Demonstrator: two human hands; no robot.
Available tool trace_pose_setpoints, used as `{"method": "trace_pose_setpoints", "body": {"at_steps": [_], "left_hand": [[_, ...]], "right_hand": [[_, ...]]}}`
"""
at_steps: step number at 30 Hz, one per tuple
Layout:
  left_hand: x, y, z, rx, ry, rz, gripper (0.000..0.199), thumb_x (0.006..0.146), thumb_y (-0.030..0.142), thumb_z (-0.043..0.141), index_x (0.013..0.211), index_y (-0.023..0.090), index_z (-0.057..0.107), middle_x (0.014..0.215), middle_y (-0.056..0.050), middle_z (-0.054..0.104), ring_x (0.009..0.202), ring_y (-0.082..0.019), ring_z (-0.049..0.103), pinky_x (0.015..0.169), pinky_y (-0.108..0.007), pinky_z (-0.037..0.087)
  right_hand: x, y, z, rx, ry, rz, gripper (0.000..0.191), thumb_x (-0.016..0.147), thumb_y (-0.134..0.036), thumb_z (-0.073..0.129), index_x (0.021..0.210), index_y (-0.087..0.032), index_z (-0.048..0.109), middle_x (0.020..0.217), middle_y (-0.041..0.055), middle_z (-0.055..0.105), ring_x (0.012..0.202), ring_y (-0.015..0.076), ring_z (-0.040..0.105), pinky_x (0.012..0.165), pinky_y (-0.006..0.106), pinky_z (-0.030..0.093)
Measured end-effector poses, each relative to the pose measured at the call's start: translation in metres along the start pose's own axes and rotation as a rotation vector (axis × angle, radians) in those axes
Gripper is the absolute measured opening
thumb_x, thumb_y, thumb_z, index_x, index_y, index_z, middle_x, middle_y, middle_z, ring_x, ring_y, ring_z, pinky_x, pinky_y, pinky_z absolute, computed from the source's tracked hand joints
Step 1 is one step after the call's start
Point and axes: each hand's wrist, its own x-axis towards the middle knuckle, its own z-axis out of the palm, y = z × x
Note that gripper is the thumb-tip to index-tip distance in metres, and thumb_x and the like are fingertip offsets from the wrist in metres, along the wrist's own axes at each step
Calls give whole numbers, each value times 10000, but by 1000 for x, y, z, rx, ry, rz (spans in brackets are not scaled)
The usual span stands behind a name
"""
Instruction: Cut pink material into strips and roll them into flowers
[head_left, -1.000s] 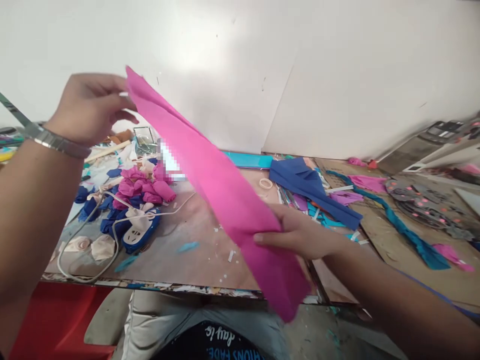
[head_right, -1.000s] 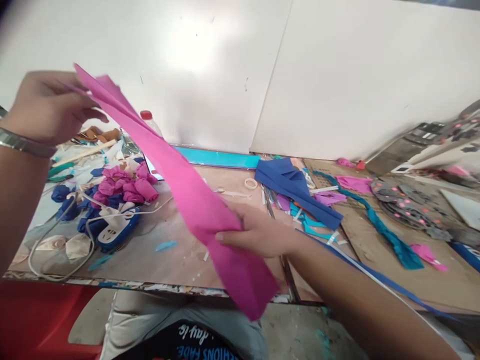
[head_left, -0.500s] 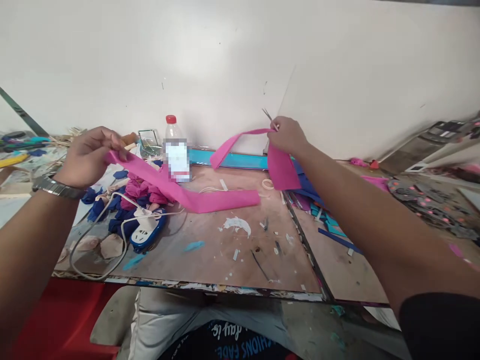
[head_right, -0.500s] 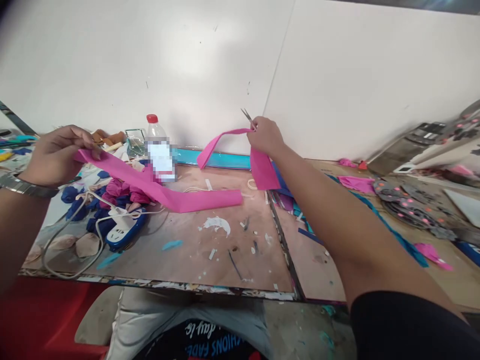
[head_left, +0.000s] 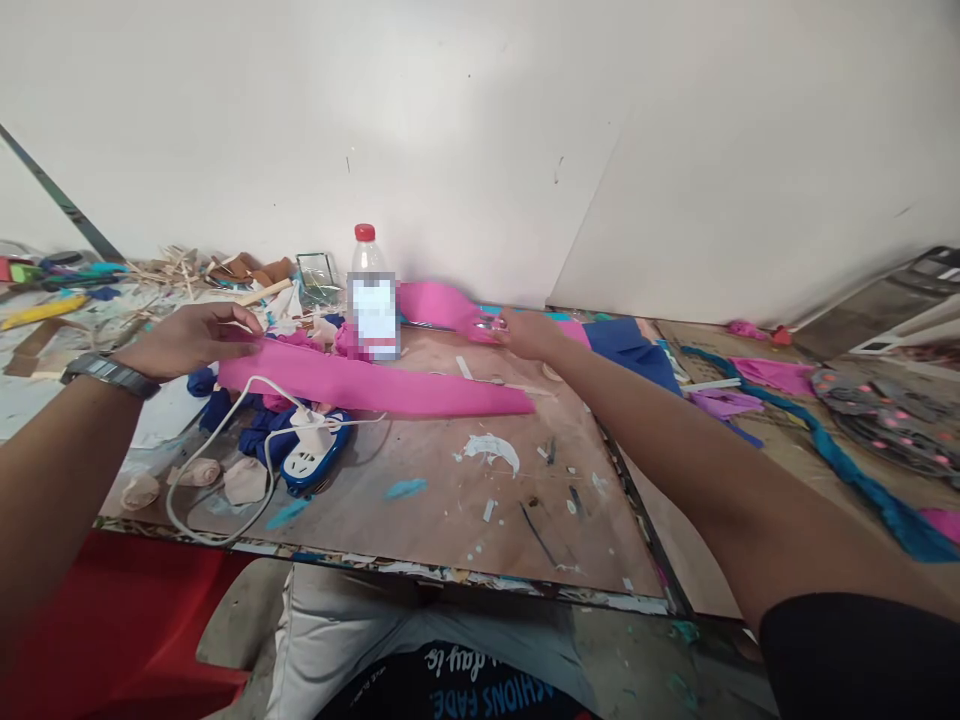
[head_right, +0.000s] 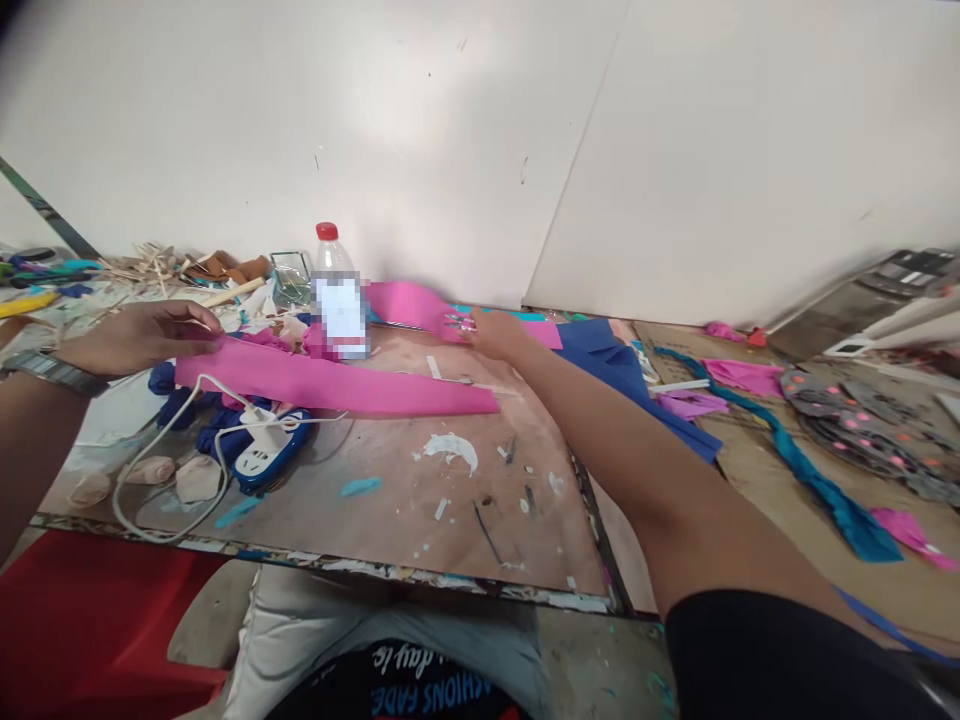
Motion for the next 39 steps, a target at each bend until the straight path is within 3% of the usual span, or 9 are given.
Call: {"method": "trace_pose_setpoints", "body": {"at_steps": [4, 9, 19, 21, 23, 26, 30, 34, 39], "left_hand": [[6, -14, 10, -6, 93, -157, 769, 601, 726, 928, 1128, 232, 666, 889, 68, 758, 821, -134, 631, 678, -235, 481], [12, -15, 28, -47, 224, -246, 851, 432, 718, 969, 1044, 184, 716, 854, -37, 766, 696, -138, 634, 532, -214, 493], [-10, -24, 28, -212, 252, -242, 700, 553, 507, 982, 1120, 193, 717, 880, -6, 760, 633, -109, 600, 512, -184, 479], [-16, -33, 27, -270, 259, -278, 696, 570, 470, 980, 1154, 208, 707, 818, 28, 717, 525, -60, 512, 440, -148, 398], [-21, -39, 27, -267, 247, -304, 678, 579, 409, 981, 1176, 215, 727, 1023, -9, 752, 549, -38, 518, 441, -128, 404], [-28, -41, 29, -398, 287, -245, 641, 548, 311, 982, 1134, 230, 737, 1292, -51, 745, 750, -93, 656, 592, -150, 548], [-35, -43, 31, -402, 361, -206, 501, 555, 298, 947, 1016, 227, 762, 1287, -73, 778, 996, -211, 721, 674, -199, 594], [-39, -49, 28, -238, 389, -144, 451, 601, 345, 921, 1008, 219, 773, 1259, -89, 797, 1246, -335, 693, 1047, -409, 609], [-43, -40, 22, -233, 428, -50, 492, 612, 350, 943, 1050, 217, 761, 1277, -94, 790, 1334, -369, 661, 1281, -582, 399]], "right_hand": [[-6, 6, 27, 28, -55, 27, 421, 1096, -488, 451, 1274, -128, 579, 1214, 225, 753, 1002, 305, 696, 805, 337, 439], [-14, 10, 35, 58, -46, 6, 368, 1072, -474, 521, 1233, -160, 624, 1211, 176, 763, 1025, 298, 698, 794, 321, 446], [-79, 31, 39, 76, 39, -93, 352, 1046, -458, 568, 1224, -184, 700, 1140, 122, 775, 951, 262, 704, 762, 315, 445], [-90, 34, 40, 69, 74, -108, 352, 1042, -441, 576, 1224, -171, 711, 1175, 145, 755, 988, 277, 691, 822, 340, 468], [-98, 32, 39, 65, 121, -143, 360, 1047, -404, 565, 1266, -156, 707, 1249, 174, 723, 1117, 314, 656, 954, 396, 470], [-110, 22, 38, 78, 163, -236, 358, 1064, -391, 534, 1289, -179, 715, 1308, 165, 696, 1227, 323, 604, 1098, 450, 417], [-124, 0, 40, 253, 159, -397, 353, 975, -475, 683, 1196, -211, 758, 1276, 154, 693, 1196, 339, 602, 1063, 483, 435], [-128, -13, 34, 852, 74, -198, 184, 867, -385, 790, 854, -205, 753, 1084, 113, 693, 1105, 300, 579, 1029, 441, 434], [-130, -9, 18, 1221, -153, -3, 376, 829, -545, 813, 857, -187, 702, 807, 29, 625, 733, 171, 542, 713, 324, 474]]}}
